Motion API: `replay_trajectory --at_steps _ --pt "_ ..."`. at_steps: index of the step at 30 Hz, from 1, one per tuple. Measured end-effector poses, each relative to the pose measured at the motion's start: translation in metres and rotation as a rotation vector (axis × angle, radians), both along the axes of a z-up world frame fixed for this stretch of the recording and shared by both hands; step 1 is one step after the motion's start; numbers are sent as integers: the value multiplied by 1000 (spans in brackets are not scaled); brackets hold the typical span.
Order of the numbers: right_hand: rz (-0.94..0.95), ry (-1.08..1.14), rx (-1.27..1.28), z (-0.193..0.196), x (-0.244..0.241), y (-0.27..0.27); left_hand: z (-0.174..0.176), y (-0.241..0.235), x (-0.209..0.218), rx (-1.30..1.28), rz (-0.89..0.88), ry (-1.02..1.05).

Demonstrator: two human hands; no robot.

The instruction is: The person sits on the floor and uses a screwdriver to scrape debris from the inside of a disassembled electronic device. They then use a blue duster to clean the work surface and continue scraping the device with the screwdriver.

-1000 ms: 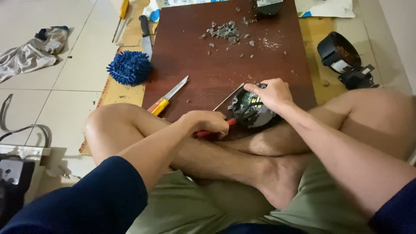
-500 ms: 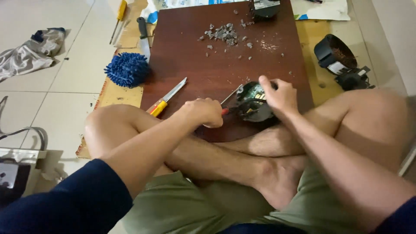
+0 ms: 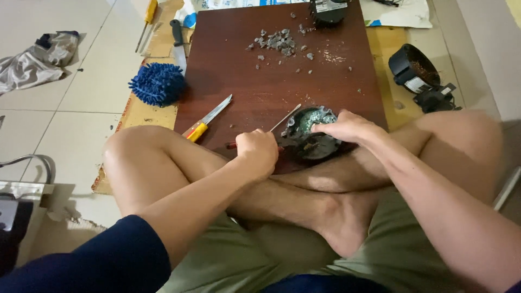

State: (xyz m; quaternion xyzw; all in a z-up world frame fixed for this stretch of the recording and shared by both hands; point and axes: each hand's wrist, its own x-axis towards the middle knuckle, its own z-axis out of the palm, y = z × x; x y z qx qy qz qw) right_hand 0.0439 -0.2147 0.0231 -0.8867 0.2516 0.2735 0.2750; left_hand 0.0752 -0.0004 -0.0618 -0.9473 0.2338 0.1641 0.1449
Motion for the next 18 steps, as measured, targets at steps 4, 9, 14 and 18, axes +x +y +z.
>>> replay_trajectory --at_steps 4,9,14,18 --pt "26 -124 13 -20 -1 -6 44 -3 -21 57 -8 -86" --pt "1 -217 14 -21 -14 2 89 -28 -42 319 -177 -115" --pt "-100 -390 -29 -66 -2 -3 63 -29 -23 363 -240 7" --pt "-142 -548 -45 -76 0 -7 36 -30 -4 -102 -41 271"
